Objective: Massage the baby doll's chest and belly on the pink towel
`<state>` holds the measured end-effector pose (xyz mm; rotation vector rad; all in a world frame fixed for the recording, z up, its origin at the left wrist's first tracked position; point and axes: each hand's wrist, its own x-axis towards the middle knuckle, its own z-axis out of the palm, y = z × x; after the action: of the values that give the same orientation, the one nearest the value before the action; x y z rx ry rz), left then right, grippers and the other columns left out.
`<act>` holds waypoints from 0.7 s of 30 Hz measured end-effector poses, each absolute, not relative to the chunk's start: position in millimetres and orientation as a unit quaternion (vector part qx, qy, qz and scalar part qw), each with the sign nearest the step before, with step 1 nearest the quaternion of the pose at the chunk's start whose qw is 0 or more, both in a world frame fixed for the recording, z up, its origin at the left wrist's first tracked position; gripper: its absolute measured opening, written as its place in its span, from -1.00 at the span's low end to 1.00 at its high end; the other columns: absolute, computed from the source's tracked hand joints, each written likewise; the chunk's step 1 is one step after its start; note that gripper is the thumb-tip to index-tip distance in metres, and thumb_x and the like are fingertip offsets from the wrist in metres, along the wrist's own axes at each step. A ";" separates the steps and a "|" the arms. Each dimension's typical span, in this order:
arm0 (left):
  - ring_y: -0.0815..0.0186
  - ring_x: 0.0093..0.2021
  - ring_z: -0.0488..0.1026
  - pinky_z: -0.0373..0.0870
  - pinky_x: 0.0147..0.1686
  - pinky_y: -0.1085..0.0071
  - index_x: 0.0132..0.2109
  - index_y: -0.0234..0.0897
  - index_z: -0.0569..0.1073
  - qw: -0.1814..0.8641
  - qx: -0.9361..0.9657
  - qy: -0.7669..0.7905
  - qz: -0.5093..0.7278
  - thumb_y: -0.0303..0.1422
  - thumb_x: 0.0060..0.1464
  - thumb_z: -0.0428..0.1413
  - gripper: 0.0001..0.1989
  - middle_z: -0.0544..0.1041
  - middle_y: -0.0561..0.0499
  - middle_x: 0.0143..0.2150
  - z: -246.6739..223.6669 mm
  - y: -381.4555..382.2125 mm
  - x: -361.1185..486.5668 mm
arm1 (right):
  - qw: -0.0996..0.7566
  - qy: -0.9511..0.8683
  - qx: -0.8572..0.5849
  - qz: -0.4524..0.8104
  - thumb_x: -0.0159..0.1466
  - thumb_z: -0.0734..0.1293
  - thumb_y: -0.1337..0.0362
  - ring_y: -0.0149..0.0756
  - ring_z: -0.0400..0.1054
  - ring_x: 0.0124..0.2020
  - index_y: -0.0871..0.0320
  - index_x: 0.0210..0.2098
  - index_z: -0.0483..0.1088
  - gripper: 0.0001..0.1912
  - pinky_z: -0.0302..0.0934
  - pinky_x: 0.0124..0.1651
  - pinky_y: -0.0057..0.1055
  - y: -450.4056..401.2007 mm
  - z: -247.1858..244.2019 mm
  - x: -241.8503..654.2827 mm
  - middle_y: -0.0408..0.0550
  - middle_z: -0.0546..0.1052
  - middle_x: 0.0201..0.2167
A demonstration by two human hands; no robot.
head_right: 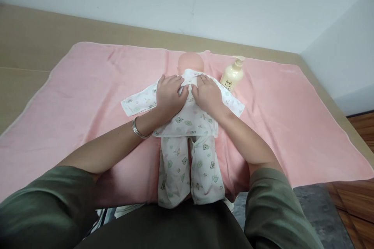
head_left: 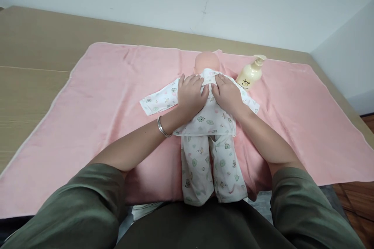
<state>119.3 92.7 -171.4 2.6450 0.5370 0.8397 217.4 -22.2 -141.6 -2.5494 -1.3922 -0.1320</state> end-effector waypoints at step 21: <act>0.02 0.25 0.28 0.15 0.31 0.08 0.21 -0.54 0.38 0.181 0.937 0.177 0.239 -0.26 0.22 -0.11 -0.46 0.40 -0.27 0.18 -170.0 98.3 122.6 | 0.122 -0.444 -0.888 -0.010 0.47 0.06 0.21 -0.01 -0.05 0.38 0.48 0.37 0.13 -0.41 -0.16 0.43 -0.10 -23.4 -144.1 217.3 0.18 0.10 0.34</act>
<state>122.6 98.3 -170.0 2.6482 0.5008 0.6754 217.3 -23.4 -144.1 -2.5906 -1.2960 -0.0300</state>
